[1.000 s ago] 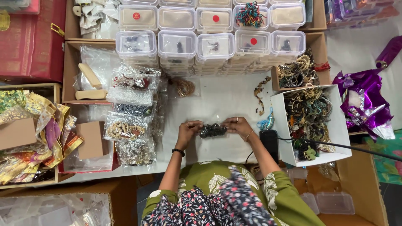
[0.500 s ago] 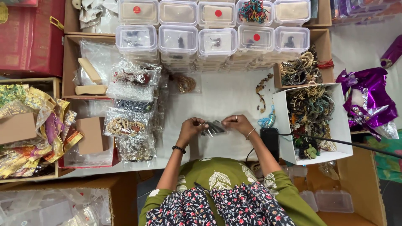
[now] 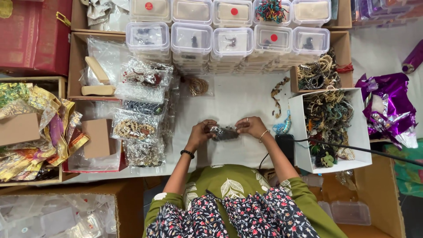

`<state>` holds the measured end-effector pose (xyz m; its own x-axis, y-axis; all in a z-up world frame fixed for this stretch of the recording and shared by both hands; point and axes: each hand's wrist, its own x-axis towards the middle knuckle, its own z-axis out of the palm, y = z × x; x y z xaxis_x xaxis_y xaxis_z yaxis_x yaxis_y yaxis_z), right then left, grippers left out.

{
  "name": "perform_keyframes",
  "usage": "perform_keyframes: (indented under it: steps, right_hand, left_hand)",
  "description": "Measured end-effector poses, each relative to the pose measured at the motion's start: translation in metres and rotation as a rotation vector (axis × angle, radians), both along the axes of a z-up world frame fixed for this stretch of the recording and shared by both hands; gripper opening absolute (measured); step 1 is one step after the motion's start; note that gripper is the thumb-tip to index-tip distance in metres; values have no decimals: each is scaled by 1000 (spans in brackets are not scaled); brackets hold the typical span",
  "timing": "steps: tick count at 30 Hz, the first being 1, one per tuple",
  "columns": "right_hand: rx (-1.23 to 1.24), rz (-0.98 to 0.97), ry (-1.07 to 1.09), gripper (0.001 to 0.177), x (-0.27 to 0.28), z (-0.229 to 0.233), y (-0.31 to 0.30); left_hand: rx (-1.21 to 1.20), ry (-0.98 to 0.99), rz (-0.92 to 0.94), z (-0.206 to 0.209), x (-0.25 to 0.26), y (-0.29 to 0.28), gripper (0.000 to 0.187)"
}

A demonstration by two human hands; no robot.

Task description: The person picks up various jewelry items, including necklaces and bracelets, from a white box and places them into small clear plastic bags. They then seal the bags and set them aside on the table.

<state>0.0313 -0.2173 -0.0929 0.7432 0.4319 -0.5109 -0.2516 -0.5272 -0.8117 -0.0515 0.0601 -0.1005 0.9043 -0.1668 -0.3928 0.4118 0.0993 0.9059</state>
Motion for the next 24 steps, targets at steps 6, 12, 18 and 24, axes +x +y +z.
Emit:
perform_keyframes:
  steps: [6, 12, 18, 24]
  right_hand:
    - [-65, 181, -755, 9, 38, 31, 26]
    - [-171, -19, -1311, 9, 66, 25, 105]
    - [-215, -100, -957, 13, 69, -19, 156]
    - [-245, -33, -1007, 18, 60, 9, 151]
  left_hand:
    - [638, -472, 35, 54, 19, 23, 23]
    - [1555, -1000, 118, 65, 79, 56, 17]
    - [1800, -454, -79, 1, 96, 39, 25]
    - [1658, -452, 150, -31, 94, 30, 54]
